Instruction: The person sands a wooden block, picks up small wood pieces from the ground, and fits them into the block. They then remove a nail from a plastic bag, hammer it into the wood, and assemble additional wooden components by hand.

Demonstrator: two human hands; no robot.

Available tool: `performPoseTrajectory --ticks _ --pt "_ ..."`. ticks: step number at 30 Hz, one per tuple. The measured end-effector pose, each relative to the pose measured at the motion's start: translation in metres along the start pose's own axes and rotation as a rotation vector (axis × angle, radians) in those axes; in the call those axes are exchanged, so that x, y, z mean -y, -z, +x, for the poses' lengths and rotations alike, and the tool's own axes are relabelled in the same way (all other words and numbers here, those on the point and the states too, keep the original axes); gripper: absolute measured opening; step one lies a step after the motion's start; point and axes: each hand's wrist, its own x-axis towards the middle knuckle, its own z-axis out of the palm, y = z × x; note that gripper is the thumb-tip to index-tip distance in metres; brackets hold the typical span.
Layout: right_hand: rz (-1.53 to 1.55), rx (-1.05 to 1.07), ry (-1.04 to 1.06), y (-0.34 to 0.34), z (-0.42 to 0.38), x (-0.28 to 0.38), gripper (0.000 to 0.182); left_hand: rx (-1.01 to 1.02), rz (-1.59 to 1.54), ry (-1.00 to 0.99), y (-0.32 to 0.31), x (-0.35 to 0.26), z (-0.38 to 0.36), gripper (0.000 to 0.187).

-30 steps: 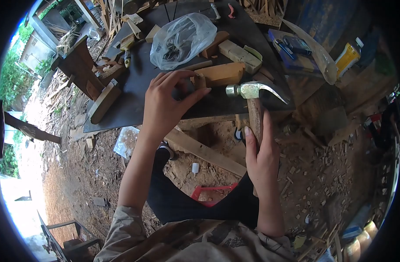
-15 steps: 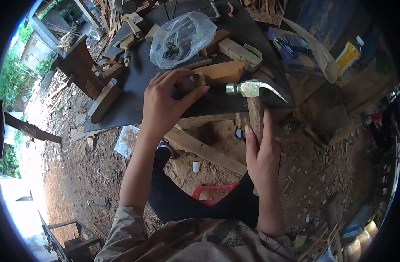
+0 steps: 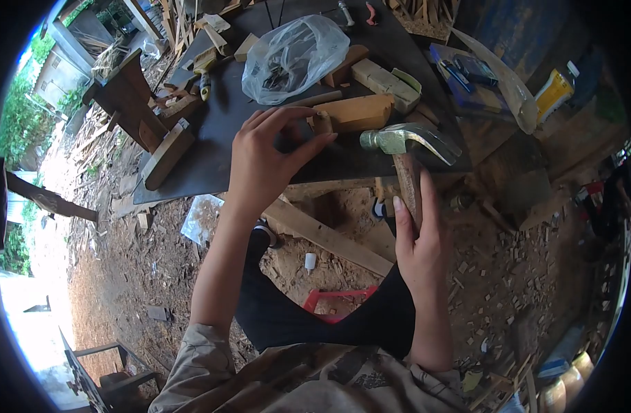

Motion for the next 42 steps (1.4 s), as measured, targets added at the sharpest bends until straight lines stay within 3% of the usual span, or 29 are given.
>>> performPoseTrajectory --ticks 5,12,15,19,24,27,37,39,42 --pt "0.038 -0.053 0.079 0.009 0.017 0.013 0.057 -0.03 -0.002 -0.043 -0.001 0.004 0.002 0.038" --pt "0.015 -0.139 0.391 0.024 0.073 0.042 0.053 -0.019 -0.035 -0.03 -0.001 0.006 0.001 0.04" --pt "-0.078 -0.021 0.445 0.021 0.08 0.047 0.054 -0.023 -0.014 -0.03 0.0 0.007 0.001 0.041" --pt "-0.076 0.097 0.358 0.014 0.077 0.049 0.052 -0.064 -0.059 -0.059 -0.004 0.011 0.002 0.041" --pt "-0.064 -0.171 0.468 0.015 0.081 0.044 0.054 -0.047 -0.053 -0.046 -0.002 0.009 0.001 0.041" --pt "0.012 -0.185 0.337 0.017 0.068 0.037 0.056 -0.003 -0.073 0.028 0.0 0.006 0.0 0.039" --pt "-0.01 -0.14 0.352 -0.006 0.046 0.036 0.058 -0.038 -0.069 0.024 -0.001 0.007 -0.001 0.043" --pt "-0.107 0.09 0.163 -0.002 0.043 0.053 0.057 -0.024 -0.07 0.054 0.001 0.004 0.001 0.044" --pt "-0.044 0.012 0.234 -0.014 0.043 0.042 0.057 -0.024 -0.071 0.036 0.0 0.006 0.0 0.045"
